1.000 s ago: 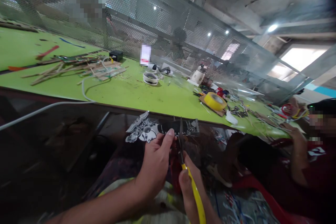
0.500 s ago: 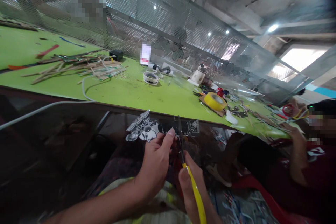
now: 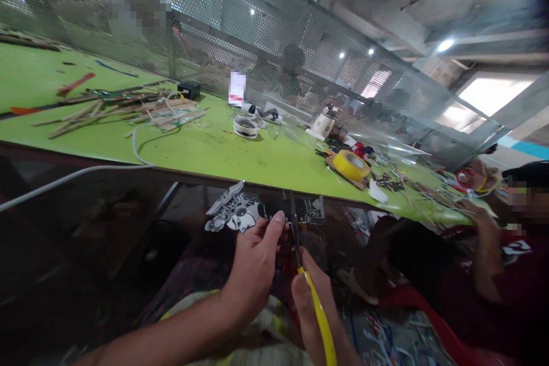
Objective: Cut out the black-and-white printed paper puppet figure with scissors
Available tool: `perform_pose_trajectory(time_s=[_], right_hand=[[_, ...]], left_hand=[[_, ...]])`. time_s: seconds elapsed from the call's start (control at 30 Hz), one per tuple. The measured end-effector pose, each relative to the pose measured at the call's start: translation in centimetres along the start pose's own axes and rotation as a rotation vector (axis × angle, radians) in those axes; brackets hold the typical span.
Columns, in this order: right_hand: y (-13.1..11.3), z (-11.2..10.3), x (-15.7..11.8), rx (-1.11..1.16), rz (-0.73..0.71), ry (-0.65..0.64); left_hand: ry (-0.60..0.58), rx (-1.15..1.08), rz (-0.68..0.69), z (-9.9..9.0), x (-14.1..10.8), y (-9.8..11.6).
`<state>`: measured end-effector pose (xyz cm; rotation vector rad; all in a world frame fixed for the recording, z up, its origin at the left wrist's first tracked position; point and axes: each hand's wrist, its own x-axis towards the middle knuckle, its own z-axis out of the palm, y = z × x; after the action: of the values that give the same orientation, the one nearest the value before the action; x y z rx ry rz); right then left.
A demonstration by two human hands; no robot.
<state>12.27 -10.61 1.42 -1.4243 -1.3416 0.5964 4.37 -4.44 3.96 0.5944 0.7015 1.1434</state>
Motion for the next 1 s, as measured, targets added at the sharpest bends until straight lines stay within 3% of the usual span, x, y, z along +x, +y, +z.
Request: perform_pose_trajectory(time_s=[0.4,0.7,1.0], right_hand=[[1.3,0.5,-0.3,0.145,0.043,-0.019],[4.4,0.3,-1.6,0.039,0.064,0.060],[2.1,0.1,-0.5,0.026,0.044,0.041]], left_hand=[[-0.008,-0.015,-0.019,-0.1,0.2,0.0],[-0.036,0.018,-0.023,-0.4,0.4,0.2],[-0.061,-0.065,-0.014,-0.4,0.2,0.0]])
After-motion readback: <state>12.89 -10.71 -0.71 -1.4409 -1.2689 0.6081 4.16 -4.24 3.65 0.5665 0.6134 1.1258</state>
